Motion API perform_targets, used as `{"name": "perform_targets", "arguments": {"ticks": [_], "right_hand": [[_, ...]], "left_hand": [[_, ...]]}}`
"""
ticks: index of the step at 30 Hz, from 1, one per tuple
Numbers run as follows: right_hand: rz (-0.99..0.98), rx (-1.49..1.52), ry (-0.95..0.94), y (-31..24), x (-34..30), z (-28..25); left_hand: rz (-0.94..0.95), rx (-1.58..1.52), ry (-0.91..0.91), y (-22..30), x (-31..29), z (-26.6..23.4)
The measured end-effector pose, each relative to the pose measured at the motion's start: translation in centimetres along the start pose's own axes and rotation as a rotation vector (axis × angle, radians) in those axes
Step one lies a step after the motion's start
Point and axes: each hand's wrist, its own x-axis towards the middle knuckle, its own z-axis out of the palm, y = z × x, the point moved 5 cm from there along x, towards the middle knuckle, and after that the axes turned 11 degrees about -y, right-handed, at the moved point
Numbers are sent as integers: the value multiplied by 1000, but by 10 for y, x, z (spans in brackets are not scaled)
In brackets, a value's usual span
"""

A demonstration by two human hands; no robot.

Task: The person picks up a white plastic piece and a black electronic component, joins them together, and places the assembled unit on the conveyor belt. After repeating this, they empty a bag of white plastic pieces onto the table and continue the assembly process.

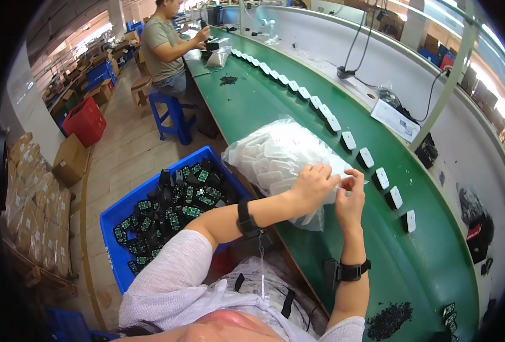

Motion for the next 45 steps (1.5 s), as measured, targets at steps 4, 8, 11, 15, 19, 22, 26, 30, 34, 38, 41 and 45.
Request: {"name": "perform_targets", "arguments": {"ticks": [4,8,11,15,19,22,26,30,34,38,41,45], "right_hand": [[-8,106,0,10,-3,5],[-33,-23,-43,9,-1,16],[-69,24,-140,-2,-7,23],[-9,197,-222,-7,-19,16],[18,450,-281,8,-34,5],[-23,278,-361,11,-37,-2],[-421,-526,-255,-48,-43,4],[-442,-884,-228,-60,-39,16],[-459,-1065,-285,-55,-36,13],[-405,-1189,-474,-34,-40,6],[-525,-1095,-470,-25,-39,-7],[-568,-1002,-475,-10,-34,-19]], "left_hand": [[-50,20,28,-1,1,1],[-166,-48,30,-19,10,15],[-251,-78,-34,-38,13,7],[-222,-196,-65,-52,13,-4],[-199,-645,-289,-61,11,-16],[-146,-584,-177,-43,-7,-13],[-46,-495,66,-29,-11,-29],[-66,-524,96,-23,-14,-31],[1,-404,90,-19,-20,-35],[127,-116,13,-22,-28,-37],[24,-214,-69,-41,-39,-42],[3,-238,-98,-54,-49,-46]]}}
